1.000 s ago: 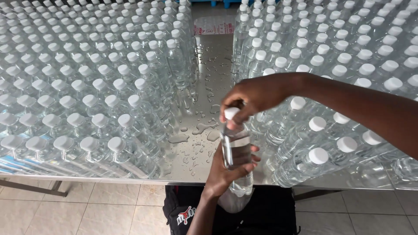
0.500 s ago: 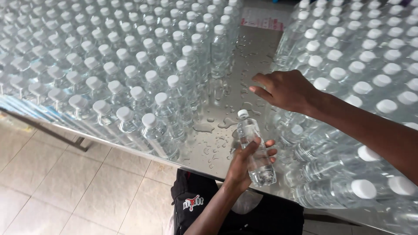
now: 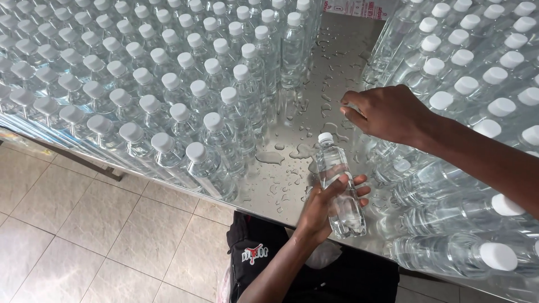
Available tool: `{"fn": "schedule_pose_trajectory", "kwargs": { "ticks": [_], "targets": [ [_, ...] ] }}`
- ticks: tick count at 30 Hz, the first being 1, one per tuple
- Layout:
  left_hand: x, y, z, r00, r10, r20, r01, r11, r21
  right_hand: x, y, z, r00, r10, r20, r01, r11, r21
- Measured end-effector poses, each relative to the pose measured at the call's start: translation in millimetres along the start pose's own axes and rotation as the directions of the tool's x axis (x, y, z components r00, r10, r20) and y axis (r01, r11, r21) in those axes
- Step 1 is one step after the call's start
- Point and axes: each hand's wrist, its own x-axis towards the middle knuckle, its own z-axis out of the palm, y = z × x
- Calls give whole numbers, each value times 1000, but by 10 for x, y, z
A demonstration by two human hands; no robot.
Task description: Tightening the pre-placed screw caps on a large array of water bottles on a production table.
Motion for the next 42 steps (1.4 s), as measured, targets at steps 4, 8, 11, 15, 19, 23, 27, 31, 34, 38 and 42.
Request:
{"fn": "schedule_pose_trajectory", "kwargs": {
  "ticks": [4,8,11,15,19,23,27,31,34,38,42],
  "targets": [
    [36,-4,-28,999,-38,-24,37,998,-55,2,-3,-6,1000,17,13,-17,1000,20],
    [44,-15,-68,999,-46,-18,45,998,-50,10,6,18,1000,13,20,-14,999,37],
    [-32,98,22,999,-34,-19,34,999,4,-1,8,31,1000,19,15,-20,999,48],
    [-42,176,19,1000,21,-20,-18,990,139,-4,-13,-68,997,22,77,-30,995,98],
    [-79,424,-51,993,56,101,-93,903,420,-82,-218,-463,991,10,135,-65,908,413],
    [-42,550,-192,961,73,268,-217,799,561,-198,-338,-919,959,-173,224,-27,732,680],
    [-152,751,-184,962,-3,272,-171,769,615,-242,-235,-846,920,-224,321,8,830,558],
    [-195,806,-293,951,-85,298,-120,785,608,-325,-484,-983,890,-121,439,-73,913,401],
    [-170,785,-389,930,-119,348,-110,812,573,-372,-643,-1032,782,57,621,-222,956,192],
    [-292,939,-168,917,-156,366,-157,704,693,-468,-501,-719,861,-91,501,36,992,120],
    [-418,919,12,972,-29,231,-180,537,824,-578,-521,-586,887,19,461,-40,999,37]
  ]
}}
